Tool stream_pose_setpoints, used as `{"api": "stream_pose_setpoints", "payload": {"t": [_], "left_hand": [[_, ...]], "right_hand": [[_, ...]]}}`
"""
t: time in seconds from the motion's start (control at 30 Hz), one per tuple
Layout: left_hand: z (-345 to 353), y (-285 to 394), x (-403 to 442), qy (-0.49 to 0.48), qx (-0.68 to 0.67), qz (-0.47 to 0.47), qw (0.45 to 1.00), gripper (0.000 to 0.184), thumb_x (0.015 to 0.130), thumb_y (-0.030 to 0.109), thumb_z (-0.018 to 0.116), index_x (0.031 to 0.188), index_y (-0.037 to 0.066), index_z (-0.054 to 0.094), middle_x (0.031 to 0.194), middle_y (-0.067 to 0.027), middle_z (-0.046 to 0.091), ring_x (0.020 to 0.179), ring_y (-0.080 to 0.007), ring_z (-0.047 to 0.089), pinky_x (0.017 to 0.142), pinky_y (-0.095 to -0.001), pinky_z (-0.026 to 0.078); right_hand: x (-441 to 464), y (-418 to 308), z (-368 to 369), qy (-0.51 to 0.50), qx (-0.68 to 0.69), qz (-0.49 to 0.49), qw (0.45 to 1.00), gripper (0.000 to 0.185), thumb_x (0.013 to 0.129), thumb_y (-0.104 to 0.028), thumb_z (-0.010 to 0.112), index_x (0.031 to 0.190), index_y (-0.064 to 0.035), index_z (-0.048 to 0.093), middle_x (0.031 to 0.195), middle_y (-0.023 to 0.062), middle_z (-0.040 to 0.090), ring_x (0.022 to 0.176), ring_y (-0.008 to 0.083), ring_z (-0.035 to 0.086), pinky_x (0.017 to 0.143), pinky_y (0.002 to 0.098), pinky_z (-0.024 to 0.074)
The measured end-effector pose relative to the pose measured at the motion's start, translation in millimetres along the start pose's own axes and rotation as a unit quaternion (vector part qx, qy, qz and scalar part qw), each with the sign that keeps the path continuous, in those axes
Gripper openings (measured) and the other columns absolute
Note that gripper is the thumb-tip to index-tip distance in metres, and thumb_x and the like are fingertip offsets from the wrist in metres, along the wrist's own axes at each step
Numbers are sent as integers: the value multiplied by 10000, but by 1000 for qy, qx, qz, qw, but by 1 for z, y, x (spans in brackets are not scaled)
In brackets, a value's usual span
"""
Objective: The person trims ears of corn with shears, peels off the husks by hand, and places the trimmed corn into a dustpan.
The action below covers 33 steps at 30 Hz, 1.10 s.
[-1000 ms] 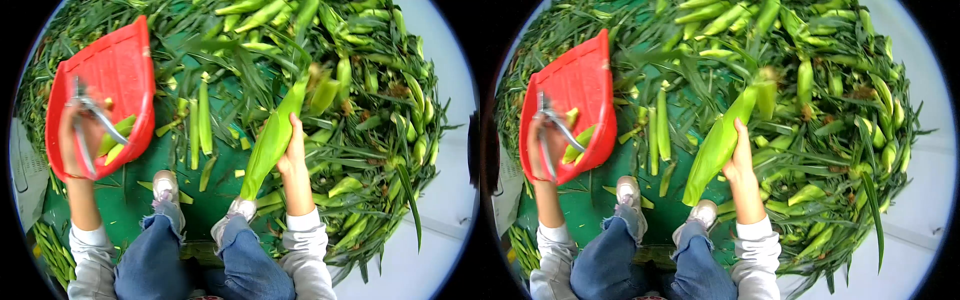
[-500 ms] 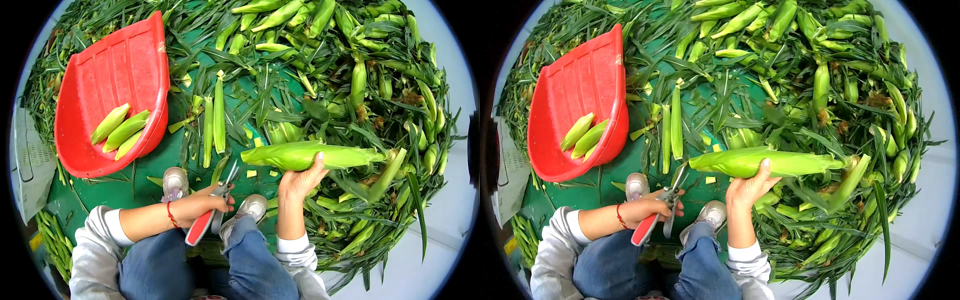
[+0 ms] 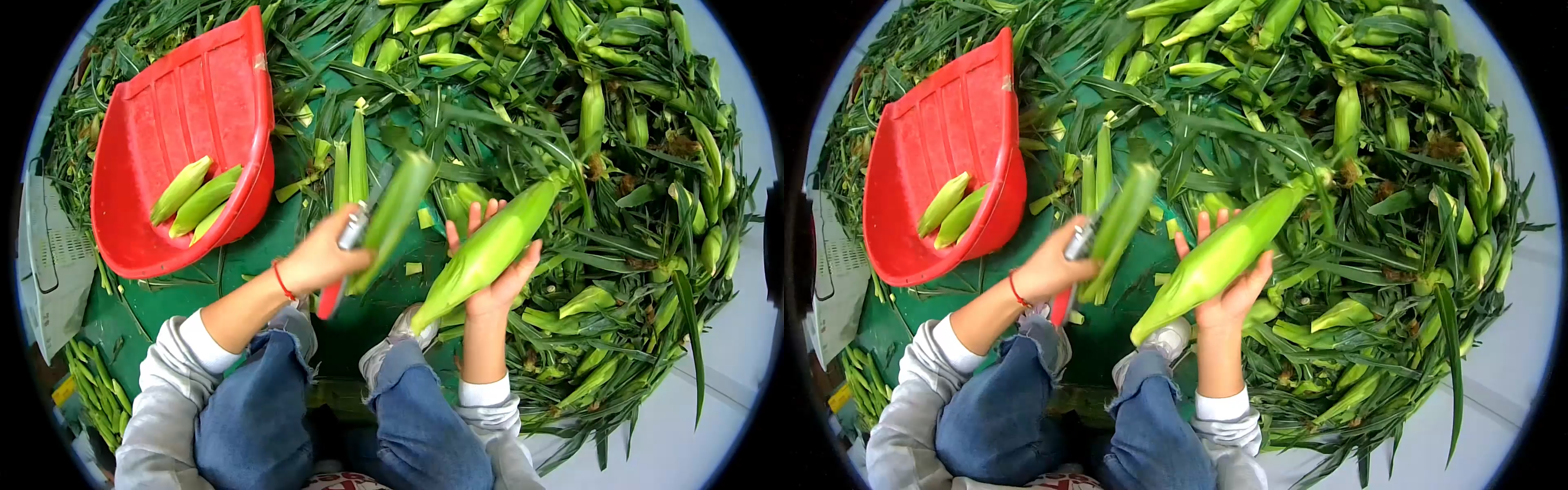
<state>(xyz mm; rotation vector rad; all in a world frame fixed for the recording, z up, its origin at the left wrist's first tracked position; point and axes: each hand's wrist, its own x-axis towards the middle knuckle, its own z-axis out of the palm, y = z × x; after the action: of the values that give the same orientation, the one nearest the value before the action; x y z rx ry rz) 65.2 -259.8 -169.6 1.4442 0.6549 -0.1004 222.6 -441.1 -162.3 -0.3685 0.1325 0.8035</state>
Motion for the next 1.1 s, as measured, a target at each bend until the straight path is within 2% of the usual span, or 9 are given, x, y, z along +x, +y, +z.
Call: {"api": "stream_pose_setpoints", "payload": {"t": [0.13,0.2,0.33,0.53,0.67,0.93,1.0,1.07,1.1], "left_hand": [[-22,-6,-4,175,223,53,957,428,769,117,628,1148,30,447,856,-41,520,744,-126,500,680,-273,432],[-18,-23,-15,19,-139,-65,988,481,770,88,590,1213,17,415,995,-79,553,903,-174,548,822,-304,438],[20,3,-44,-215,-355,-260,872,645,780,52,535,1374,38,284,1101,-88,536,1140,-245,511,941,-397,425],[47,13,-20,-213,-407,-231,858,659,776,39,507,1385,33,254,1073,-89,537,1058,-239,554,930,-429,438],[49,11,-30,-221,-414,-219,855,518,746,27,499,1249,-7,384,894,-76,517,781,-196,585,718,-375,521],[30,11,-52,-255,-236,-195,917,378,782,52,518,1151,13,444,753,-36,492,623,-129,553,572,-276,489],[10,7,-47,-274,105,-16,956,437,788,177,616,1151,7,444,808,-92,565,674,-196,586,636,-320,482],[-12,23,-49,-268,316,2,910,526,728,236,700,1139,14,458,835,-140,570,722,-284,593,662,-363,476],[-22,25,-50,-223,349,53,909,568,690,243,730,1134,15,461,858,-151,566,753,-316,586,669,-381,474]], "right_hand": [[4,-10,-14,116,-165,-94,975,482,897,-416,533,1250,-99,446,1223,79,518,1103,280,506,976,468,409],[3,-9,-21,146,-192,-173,955,450,906,-308,555,1274,-110,388,1185,108,521,1082,267,512,953,446,432],[3,15,8,210,-261,-315,888,500,895,-219,552,1315,-111,304,1191,121,503,1077,267,512,944,433,437],[-2,26,-3,166,-261,-270,912,441,862,-346,548,1164,-32,477,1096,119,548,1035,232,528,920,392,431],[0,19,-9,141,-241,-218,935,454,845,-355,553,1159,-36,485,1081,116,551,1021,240,534,919,395,432],[3,14,-17,161,-220,-206,940,479,830,-318,575,1224,-67,466,1076,99,556,977,260,559,942,448,439],[0,1,-11,149,-190,-174,955,475,835,-307,569,1238,-79,464,1080,88,558,988,251,546,951,476,421],[-1,-13,-5,150,-142,-158,966,482,836,-313,570,1246,-83,461,1089,80,555,999,247,535,955,486,412],[-3,-21,-14,111,-136,-156,972,549,869,-327,551,1344,-129,362,1267,60,458,1112,240,491,959,496,400]]}}
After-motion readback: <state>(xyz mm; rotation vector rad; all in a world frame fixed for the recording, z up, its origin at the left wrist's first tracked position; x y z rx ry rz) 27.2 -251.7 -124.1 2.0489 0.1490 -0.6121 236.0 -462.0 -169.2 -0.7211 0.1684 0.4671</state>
